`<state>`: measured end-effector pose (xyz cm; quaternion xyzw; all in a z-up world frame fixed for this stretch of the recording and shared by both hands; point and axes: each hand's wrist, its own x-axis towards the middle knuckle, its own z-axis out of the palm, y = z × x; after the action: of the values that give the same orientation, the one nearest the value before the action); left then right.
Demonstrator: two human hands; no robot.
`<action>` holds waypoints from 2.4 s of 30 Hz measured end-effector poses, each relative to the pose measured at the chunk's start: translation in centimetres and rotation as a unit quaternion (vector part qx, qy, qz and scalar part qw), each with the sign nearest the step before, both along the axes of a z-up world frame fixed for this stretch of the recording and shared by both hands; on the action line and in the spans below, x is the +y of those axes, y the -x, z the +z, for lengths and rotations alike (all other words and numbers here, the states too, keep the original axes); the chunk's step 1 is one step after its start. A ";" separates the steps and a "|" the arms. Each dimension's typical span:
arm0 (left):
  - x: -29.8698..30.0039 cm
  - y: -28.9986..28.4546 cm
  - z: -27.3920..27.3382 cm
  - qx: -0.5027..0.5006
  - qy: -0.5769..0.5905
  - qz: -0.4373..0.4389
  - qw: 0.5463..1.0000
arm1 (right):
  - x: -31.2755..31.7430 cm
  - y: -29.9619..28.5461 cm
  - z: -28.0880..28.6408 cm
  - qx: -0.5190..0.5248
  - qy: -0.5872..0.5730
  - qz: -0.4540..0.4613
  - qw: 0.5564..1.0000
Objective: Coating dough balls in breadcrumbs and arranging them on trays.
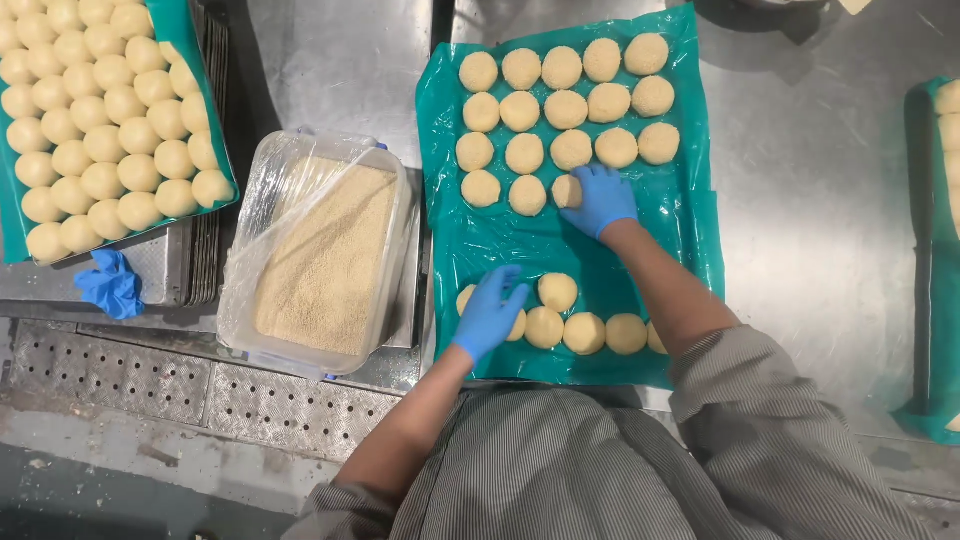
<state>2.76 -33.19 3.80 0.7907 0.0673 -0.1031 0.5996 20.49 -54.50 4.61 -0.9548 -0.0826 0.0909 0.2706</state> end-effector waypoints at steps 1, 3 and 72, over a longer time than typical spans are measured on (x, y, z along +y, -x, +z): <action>-0.6 -0.3 -0.2 -0.045 -0.090 -0.042 0.994 | 0.0 1.0 1.3 -0.067 0.042 0.017 0.997; -1.3 -0.8 -1.9 -0.094 -0.178 -0.087 0.976 | -0.2 3.1 1.6 -0.137 0.084 0.029 0.987; 26.2 9.6 12.2 -0.054 0.255 0.271 0.927 | 25.7 8.7 5.7 0.294 -0.497 0.031 0.816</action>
<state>-6.80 -7.04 16.01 0.5674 0.2182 0.0923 0.7886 11.83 -28.85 10.27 -0.6156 -0.0624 0.3218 0.7166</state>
